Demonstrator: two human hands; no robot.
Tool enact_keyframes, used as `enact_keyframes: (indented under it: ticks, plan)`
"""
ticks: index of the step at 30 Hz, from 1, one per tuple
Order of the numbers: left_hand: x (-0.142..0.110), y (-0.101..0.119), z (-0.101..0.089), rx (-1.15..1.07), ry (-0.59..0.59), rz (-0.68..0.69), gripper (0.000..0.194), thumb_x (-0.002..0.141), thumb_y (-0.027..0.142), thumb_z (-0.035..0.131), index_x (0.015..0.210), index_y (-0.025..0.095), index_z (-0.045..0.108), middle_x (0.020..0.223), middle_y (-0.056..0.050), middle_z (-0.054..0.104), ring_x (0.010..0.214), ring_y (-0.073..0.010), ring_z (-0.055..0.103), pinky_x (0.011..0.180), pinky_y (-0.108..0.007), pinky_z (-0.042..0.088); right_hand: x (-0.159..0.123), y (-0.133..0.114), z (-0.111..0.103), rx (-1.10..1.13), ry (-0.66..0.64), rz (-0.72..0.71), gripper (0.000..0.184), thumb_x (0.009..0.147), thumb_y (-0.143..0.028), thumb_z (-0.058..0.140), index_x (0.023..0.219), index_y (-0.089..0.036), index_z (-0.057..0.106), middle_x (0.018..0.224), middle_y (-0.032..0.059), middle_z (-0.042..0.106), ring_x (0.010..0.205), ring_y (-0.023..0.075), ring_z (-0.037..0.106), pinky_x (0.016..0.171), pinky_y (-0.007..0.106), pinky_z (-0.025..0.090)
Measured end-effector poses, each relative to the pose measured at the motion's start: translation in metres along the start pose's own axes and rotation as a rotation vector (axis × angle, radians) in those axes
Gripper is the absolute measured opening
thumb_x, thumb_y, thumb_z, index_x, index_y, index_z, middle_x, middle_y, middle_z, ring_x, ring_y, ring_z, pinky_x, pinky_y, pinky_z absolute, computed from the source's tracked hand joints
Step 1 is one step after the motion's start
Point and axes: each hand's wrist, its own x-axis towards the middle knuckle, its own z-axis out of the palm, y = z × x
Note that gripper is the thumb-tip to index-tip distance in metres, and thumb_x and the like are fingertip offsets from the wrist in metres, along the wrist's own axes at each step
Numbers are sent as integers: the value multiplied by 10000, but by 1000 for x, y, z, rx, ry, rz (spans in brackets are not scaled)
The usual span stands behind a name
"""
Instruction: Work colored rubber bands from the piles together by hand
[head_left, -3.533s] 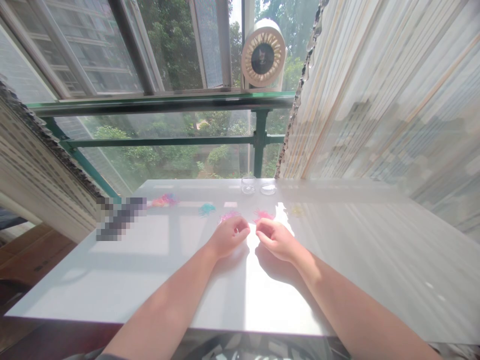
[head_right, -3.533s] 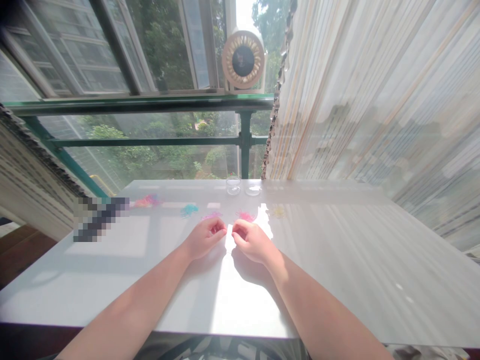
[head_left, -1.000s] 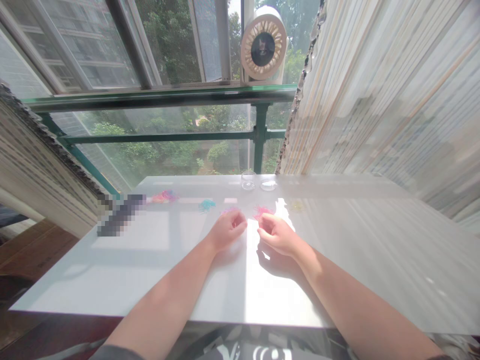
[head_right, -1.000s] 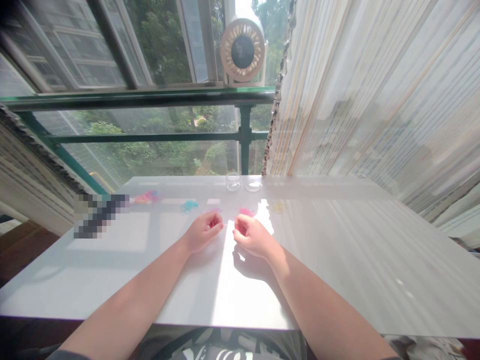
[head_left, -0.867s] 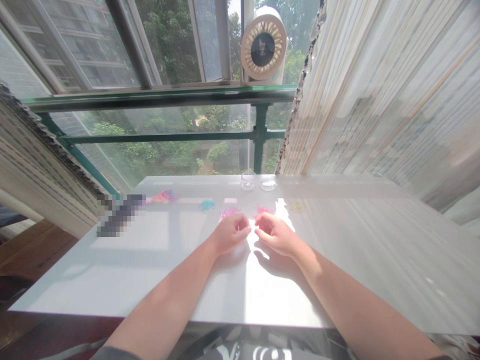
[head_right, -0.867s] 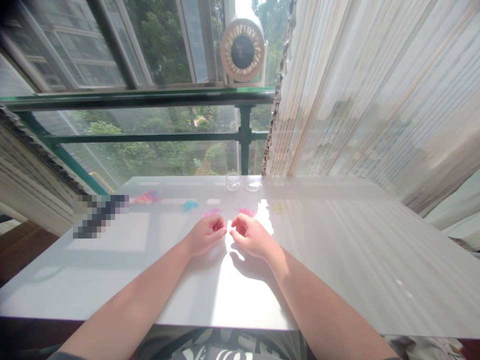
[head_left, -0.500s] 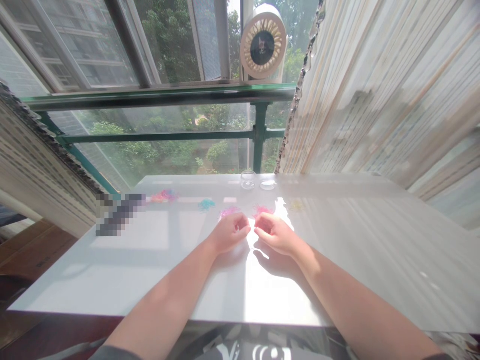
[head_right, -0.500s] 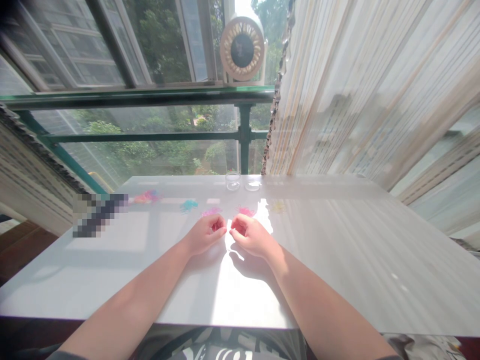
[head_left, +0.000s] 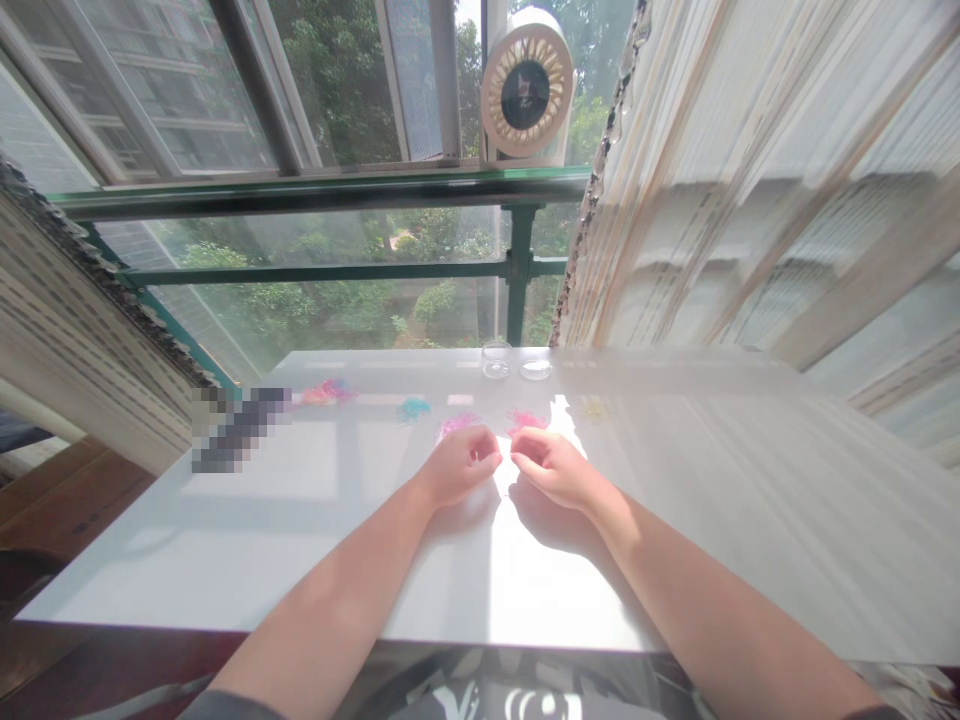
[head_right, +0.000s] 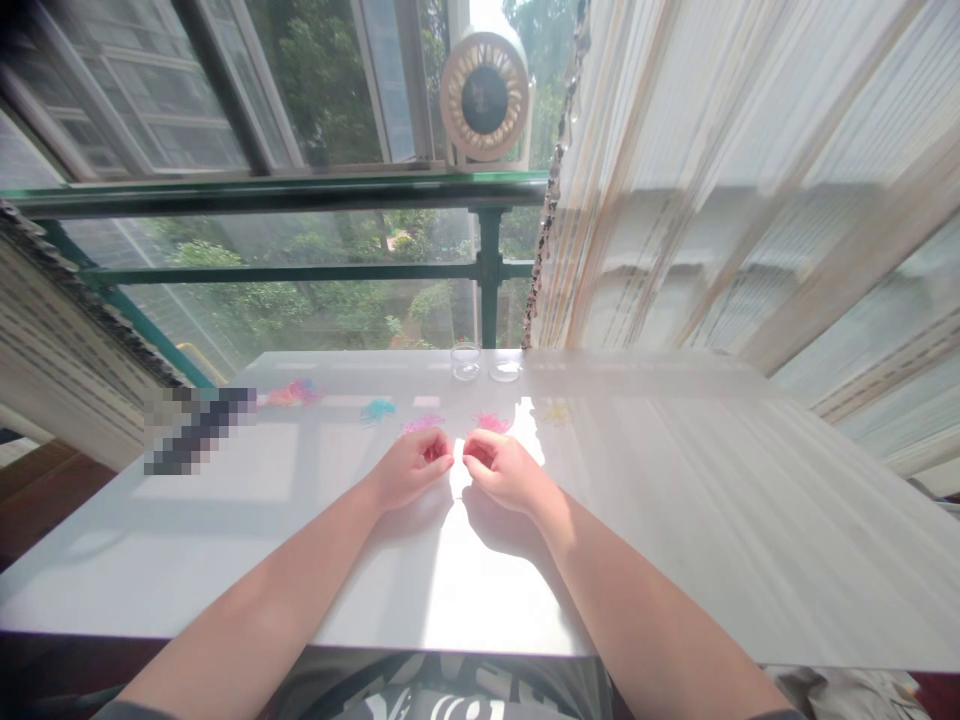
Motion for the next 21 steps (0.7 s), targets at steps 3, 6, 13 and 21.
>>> enact_keyframes:
  ticks: [3, 6, 13, 21]
  plan:
    - [0, 0, 0, -5, -3, -6, 126, 782, 260, 504, 697, 167, 500, 665, 25, 498, 630, -107, 453, 595, -231, 371, 0, -1, 0, 2, 1, -1, 96, 791, -187, 448, 730, -202, 520, 649, -28, 535, 589, 113, 468, 532, 234, 350]
    - [0, 1, 0, -3, -4, -4, 127, 780, 262, 509, 696, 167, 500, 665, 24, 498, 630, -108, 452, 593, -231, 370, 0, -2, 0, -3, 10, -1, 95, 790, -181, 448, 724, -200, 514, 641, -32, 527, 582, 110, 464, 531, 232, 347]
    - [0, 1, 0, 6, -4, -4, 127, 782, 263, 499, 697, 168, 497, 666, 21, 500, 629, -111, 453, 594, -235, 375, -1, -6, -1, -12, 5, -8, 64, 785, -224, 497, 732, -193, 512, 619, -39, 512, 567, 103, 458, 538, 227, 357]
    - [0, 4, 0, -3, -7, -8, 132, 770, 267, 494, 681, 170, 497, 653, 21, 504, 616, -112, 451, 587, -236, 371, 0, -1, 2, -5, 29, -4, 93, 791, -197, 461, 722, -194, 524, 631, -30, 548, 564, 107, 475, 556, 235, 368]
